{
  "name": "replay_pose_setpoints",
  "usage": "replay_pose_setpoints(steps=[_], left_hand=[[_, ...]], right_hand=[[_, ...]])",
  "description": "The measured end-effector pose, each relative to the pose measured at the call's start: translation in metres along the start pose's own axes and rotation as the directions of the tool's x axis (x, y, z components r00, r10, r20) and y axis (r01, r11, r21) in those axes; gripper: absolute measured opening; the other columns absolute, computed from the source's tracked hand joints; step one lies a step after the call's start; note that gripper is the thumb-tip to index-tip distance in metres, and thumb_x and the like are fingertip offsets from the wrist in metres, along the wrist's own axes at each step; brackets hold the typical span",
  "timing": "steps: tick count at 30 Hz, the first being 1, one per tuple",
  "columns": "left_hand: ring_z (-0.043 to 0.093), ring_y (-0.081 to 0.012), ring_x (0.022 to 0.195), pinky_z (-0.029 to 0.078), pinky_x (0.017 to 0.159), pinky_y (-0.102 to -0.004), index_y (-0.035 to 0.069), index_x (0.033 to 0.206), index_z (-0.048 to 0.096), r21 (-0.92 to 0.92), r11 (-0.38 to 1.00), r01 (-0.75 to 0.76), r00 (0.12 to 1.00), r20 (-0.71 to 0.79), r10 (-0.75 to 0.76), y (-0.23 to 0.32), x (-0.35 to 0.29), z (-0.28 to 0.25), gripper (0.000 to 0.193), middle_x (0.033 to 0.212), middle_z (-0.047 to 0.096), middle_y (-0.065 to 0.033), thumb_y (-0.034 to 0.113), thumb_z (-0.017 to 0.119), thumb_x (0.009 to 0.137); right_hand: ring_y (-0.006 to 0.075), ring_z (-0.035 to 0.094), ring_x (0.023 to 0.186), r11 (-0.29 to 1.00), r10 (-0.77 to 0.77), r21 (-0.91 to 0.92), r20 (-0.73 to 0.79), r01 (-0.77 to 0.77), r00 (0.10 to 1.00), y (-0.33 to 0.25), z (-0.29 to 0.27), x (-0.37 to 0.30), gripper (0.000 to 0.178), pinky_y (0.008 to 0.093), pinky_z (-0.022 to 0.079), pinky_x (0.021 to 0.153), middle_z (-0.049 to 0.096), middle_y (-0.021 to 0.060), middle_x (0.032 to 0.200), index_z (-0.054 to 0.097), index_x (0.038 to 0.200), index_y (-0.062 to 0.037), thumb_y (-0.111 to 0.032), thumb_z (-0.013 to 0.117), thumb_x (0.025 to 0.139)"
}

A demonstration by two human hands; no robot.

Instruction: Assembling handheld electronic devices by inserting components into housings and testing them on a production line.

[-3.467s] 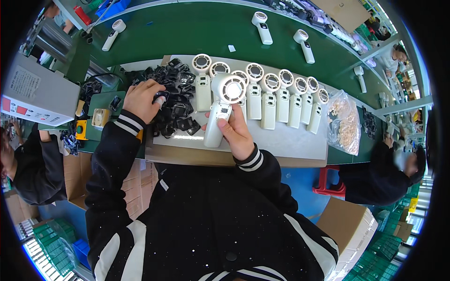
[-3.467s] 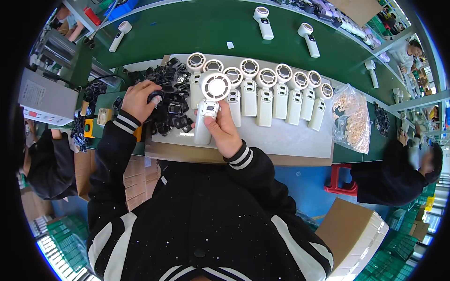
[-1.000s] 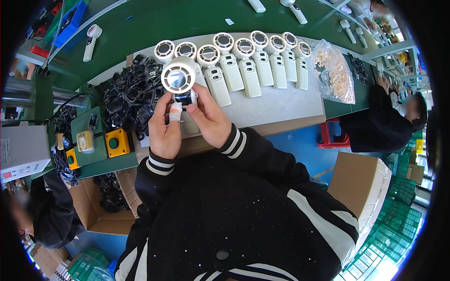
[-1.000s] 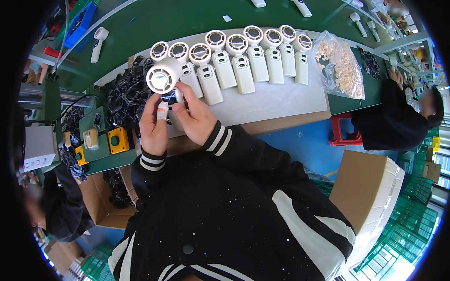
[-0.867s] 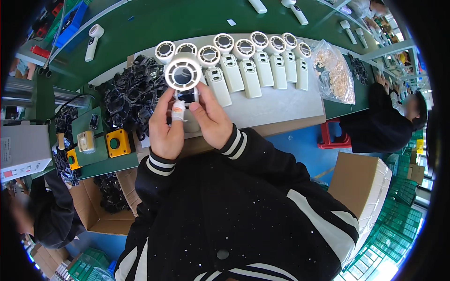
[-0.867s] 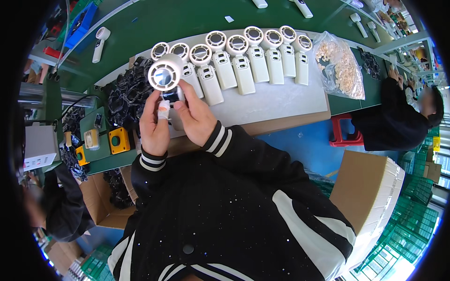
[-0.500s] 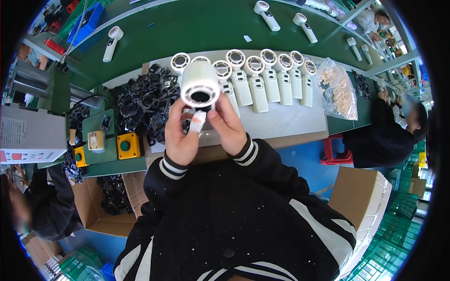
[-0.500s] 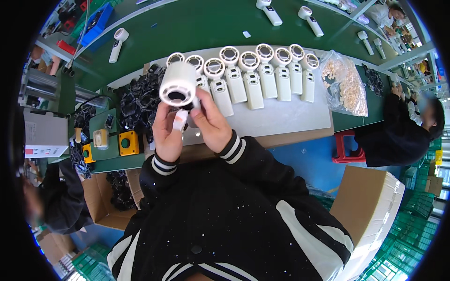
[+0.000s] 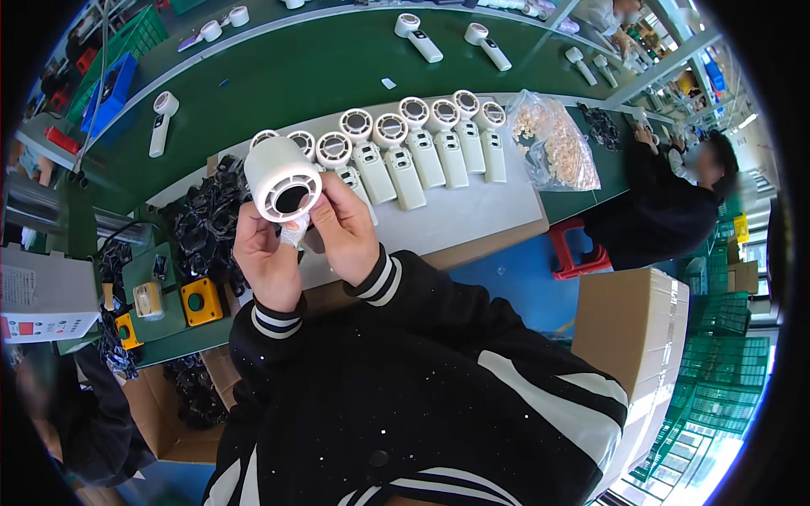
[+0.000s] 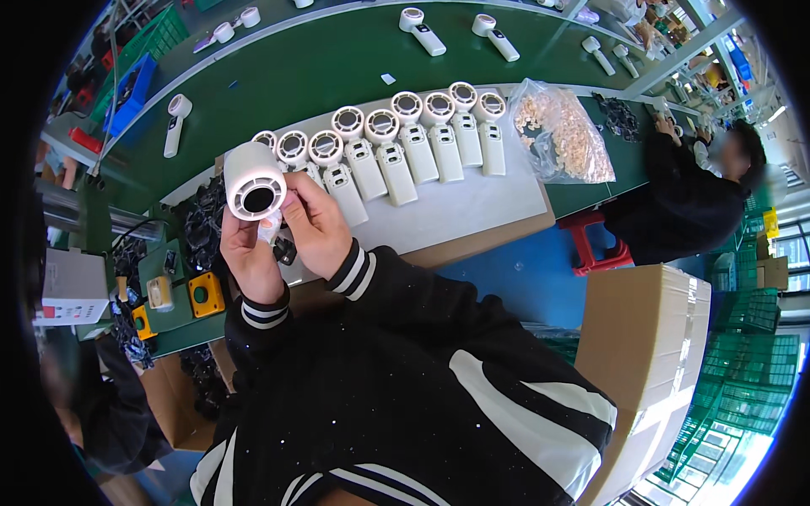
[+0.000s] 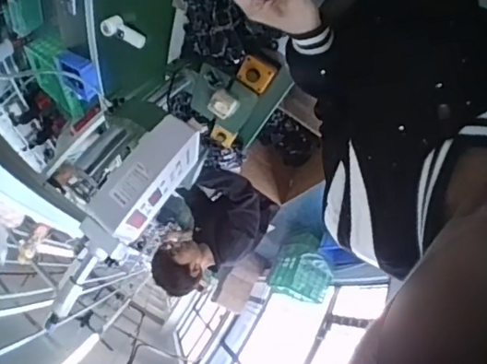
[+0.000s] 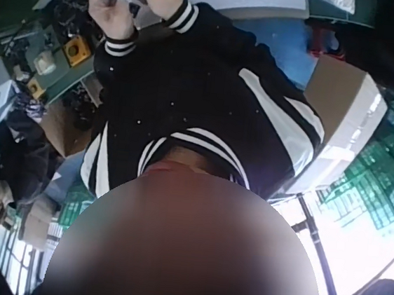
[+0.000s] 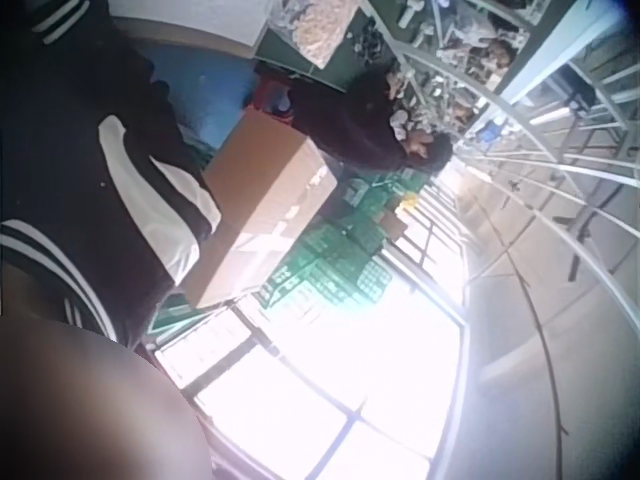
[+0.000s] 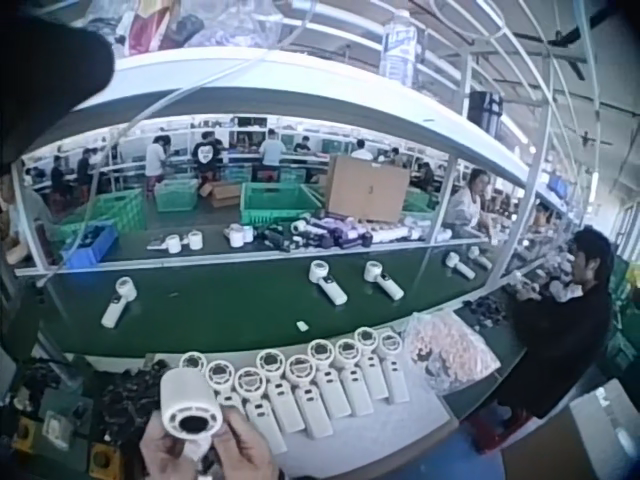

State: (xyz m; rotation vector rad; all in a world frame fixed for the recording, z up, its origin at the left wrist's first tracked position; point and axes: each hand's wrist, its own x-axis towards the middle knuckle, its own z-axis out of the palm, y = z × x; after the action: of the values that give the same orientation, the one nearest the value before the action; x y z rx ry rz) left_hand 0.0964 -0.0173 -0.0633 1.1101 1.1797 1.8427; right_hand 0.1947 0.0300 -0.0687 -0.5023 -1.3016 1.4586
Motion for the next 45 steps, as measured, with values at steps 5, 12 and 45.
replay_pose_setpoints(steps=[5, 12, 45], left_hand=[[0.055, -0.0171, 0.102, 0.042, 0.093, -0.0282, -0.002, 0.118, 0.05, -0.106, 0.994, 0.007, 0.999, -0.051, -0.012, -0.005, 0.015, -0.003, 0.038, 0.111, 0.059, -0.0145, -0.008, 0.054, 0.081], [0.052, -0.0213, 0.113, 0.041, 0.098, -0.032, -0.002, 0.127, 0.048, -0.007, 1.0, -0.023, 1.0, 0.0, 0.023, -0.015, 0.031, -0.019, 0.048, 0.126, 0.054, -0.0178, -0.007, 0.054, 0.08], [0.049, -0.0277, 0.102, 0.034, 0.086, -0.0402, 0.015, 0.107, 0.059, 0.995, -0.079, -0.052, 0.973, 0.033, -0.228, -0.058, 0.096, -0.078, 0.035, 0.112, 0.054, -0.009, 0.023, 0.067, 0.074]], right_hand=[[0.0109, 0.054, 0.079, 0.994, 0.006, -0.109, -0.067, -0.013, 0.998, 0.029, 0.008, -0.01, 0.023, 0.0223, 0.044, 0.071, 0.059, 0.0092, 0.089, 0.05, 0.115, -0.0007, -0.016, 0.048, 0.097], [0.0124, 0.054, 0.054, 0.853, 0.521, -0.129, 0.294, -0.506, 0.802, 0.029, -0.039, 0.038, 0.03, 0.023, 0.044, 0.05, 0.055, 0.0059, 0.064, 0.049, 0.111, -0.0016, -0.028, 0.053, 0.096], [0.0299, 0.062, 0.08, 0.068, -0.172, -0.816, -0.576, -0.574, 0.799, -0.03, -0.471, 0.072, 0.021, 0.0353, 0.05, 0.078, 0.068, 0.0151, 0.085, 0.067, 0.088, -0.0048, -0.022, 0.055, 0.085]])
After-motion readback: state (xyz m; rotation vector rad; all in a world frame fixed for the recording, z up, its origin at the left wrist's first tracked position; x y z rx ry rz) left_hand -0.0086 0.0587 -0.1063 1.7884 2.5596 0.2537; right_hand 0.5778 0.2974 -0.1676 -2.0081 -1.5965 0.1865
